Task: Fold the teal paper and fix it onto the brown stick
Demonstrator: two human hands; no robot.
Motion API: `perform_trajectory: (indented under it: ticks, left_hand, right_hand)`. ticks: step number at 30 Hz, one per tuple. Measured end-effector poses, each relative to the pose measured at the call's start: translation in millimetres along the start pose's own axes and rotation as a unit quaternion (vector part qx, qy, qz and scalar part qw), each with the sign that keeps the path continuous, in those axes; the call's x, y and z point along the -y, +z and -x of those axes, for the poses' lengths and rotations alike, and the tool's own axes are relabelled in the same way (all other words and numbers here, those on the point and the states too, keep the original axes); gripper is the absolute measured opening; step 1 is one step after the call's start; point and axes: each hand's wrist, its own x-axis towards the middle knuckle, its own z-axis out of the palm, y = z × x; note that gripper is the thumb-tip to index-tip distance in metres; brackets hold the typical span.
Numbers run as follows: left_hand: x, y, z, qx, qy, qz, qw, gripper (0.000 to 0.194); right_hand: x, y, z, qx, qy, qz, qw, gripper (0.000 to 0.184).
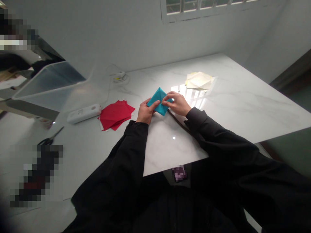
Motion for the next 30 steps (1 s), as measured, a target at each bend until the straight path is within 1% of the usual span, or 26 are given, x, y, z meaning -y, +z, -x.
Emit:
perform_trajectory:
  ticks: [8,17,25,30]
  left_hand:
    - [-1.0,0.3,0.4,-0.01,-0.001,-0.005,1.0,0.056]
    - [-3.2,2.0,2.5,-0.013,0.004,-0.003,1.0,0.056]
    - [-5.4,2.8,4.2,-0.012,0.0,-0.002,1.0,0.056]
    - [-4.8,2.0,3.2,0.001,-0.002,0.01,1.0,0.055]
  right_hand:
    - [-0.3,0.3,0.5,0.001,0.002,-0.009,1.0,0.028]
    - [6.4,2.4,2.3,-0.019,-0.016,0.025,0.999,0.022]
    - [9.2,2.3,2.7,-0.016,-0.002,0.018,1.0,0.021]
    - [10.3,2.2,2.5,-0.021,-0.001,0.023,1.0,0.022]
